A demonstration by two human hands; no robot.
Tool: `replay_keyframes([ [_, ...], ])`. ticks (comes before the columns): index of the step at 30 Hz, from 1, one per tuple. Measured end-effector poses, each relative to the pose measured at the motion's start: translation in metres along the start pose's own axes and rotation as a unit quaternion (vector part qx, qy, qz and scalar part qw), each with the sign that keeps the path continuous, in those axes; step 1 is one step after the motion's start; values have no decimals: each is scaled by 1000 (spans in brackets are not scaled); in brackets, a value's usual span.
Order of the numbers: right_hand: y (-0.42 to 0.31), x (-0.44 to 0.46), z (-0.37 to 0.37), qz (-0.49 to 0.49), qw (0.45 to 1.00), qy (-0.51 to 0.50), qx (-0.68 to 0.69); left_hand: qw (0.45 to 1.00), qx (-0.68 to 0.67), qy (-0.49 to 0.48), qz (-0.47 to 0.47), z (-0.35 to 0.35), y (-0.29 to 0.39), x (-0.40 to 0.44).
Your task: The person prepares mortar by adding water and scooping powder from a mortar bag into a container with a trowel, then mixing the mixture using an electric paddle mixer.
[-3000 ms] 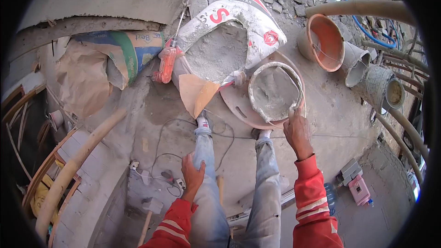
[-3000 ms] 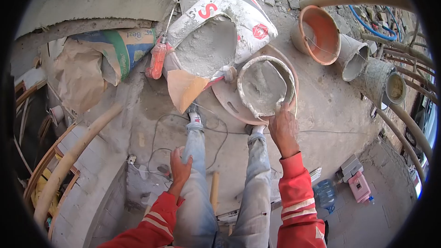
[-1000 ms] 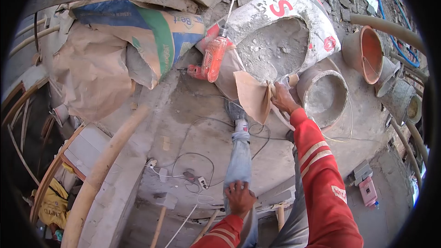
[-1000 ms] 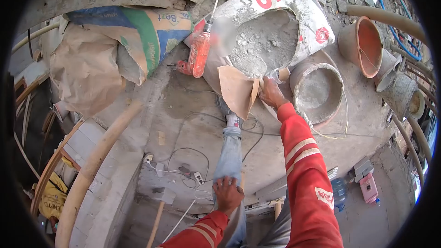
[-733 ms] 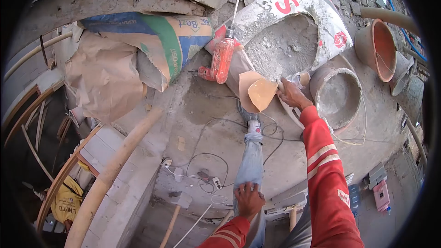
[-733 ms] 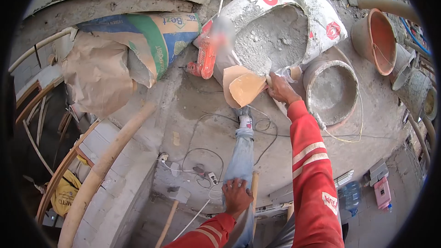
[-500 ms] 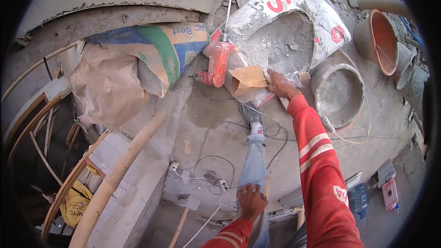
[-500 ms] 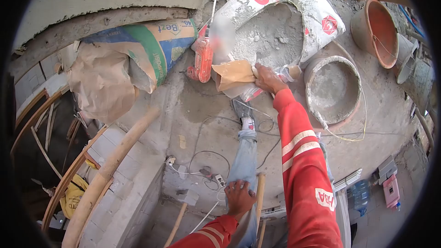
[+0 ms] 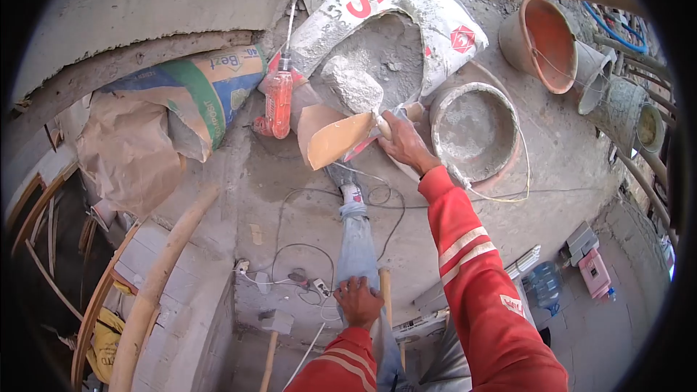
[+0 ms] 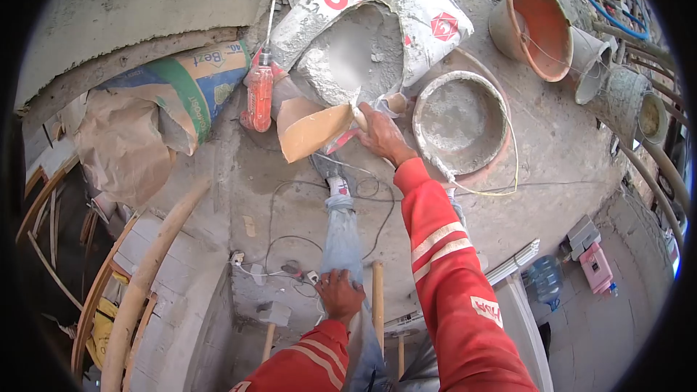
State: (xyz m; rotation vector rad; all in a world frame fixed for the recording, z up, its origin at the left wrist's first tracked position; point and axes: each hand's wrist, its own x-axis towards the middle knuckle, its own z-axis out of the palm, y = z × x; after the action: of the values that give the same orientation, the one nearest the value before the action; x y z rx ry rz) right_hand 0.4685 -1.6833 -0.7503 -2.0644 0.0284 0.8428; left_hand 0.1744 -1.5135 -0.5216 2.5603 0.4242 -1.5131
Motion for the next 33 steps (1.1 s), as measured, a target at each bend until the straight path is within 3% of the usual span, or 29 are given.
replay_keyframes([
  [4,-13,-63,-31,23,996,62,58,999,15,30,2,6,3,-1],
  [11,0,-193,-79,196,968,136,74,998,35,44,-4,10,13,0],
  [17,49,-202,-79,228,942,244,17,997,41,65,8,13,19,-2],
  [20,84,-184,-74,222,946,216,-95,998,43,55,7,8,25,-4],
  [26,85,-197,-82,300,927,177,-138,997,61,51,3,11,26,-5],
  [29,64,-220,-91,293,929,183,-134,997,62,51,0,9,26,-6],
  [33,15,-219,-80,207,942,251,-84,998,38,48,0,18,17,-4],
])
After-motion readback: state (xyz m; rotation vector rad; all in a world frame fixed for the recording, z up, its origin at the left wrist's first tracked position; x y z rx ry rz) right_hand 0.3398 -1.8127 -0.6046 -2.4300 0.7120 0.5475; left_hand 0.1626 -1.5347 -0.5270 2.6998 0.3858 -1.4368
